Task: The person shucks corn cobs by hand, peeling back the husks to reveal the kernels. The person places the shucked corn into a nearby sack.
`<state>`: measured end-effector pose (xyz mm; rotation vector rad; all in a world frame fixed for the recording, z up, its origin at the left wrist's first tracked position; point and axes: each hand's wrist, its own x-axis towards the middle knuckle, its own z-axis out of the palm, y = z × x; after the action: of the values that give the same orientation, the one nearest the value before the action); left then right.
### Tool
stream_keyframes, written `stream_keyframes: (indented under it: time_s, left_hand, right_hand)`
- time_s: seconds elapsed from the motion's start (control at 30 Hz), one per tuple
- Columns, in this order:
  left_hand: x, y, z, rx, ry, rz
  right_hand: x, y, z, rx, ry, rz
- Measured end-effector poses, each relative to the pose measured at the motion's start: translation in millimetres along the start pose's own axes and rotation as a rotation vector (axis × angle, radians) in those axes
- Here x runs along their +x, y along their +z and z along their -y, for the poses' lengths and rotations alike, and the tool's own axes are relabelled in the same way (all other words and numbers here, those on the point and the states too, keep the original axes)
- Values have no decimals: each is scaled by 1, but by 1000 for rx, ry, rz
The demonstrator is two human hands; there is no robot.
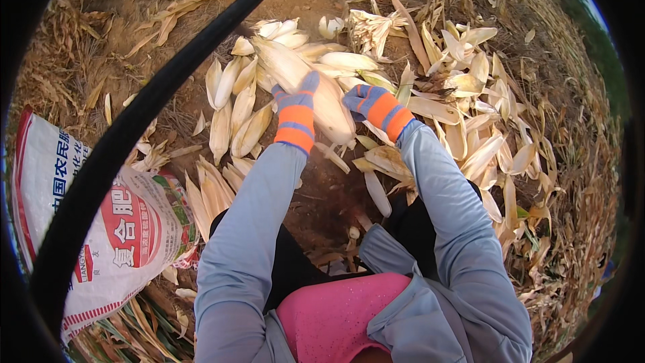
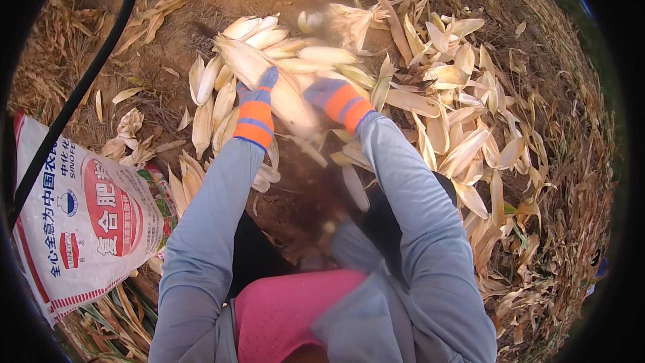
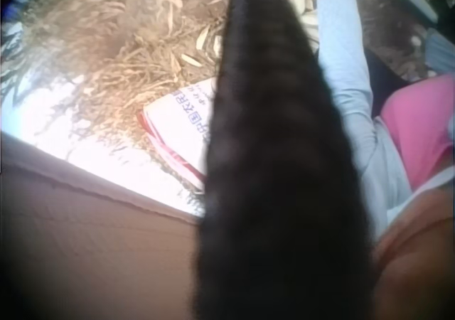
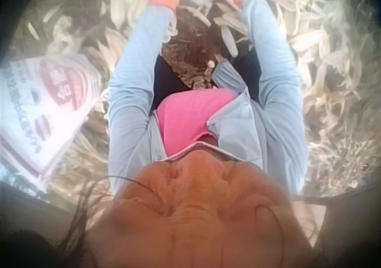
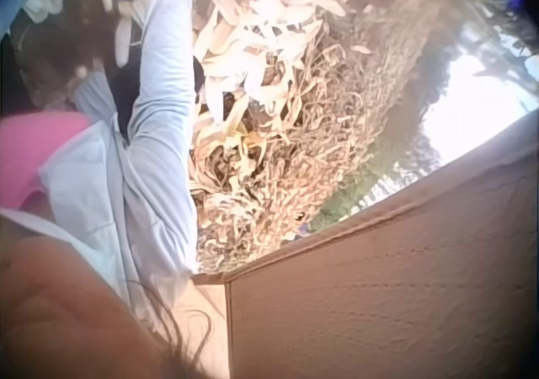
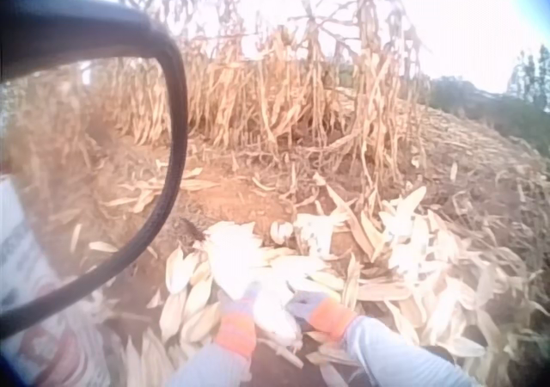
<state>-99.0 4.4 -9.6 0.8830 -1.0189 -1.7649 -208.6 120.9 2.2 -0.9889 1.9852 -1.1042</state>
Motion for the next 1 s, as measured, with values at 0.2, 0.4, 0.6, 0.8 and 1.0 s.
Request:
stream_keyframes:
  time_s: [0.2,0.4,0.6,0.8,1.0]
  left_hand:
    - [12,-7,8,66,24,10]
    - [-1,3,-7,91,18,-37]
    - [-3,-2,-9,94,50,-1]
    - [-15,10,-14,157,54,19]
    - [-2,5,3,252,190,33]
  right_hand:
    - [-6,-2,7,249,99,179]
    - [-8,-2,7,55,-119,187]
    - [-16,26,31,-219,-31,-44]
    - [-12,31,22,-212,-35,-204]
    - [-9,26,16,-331,-119,-211]
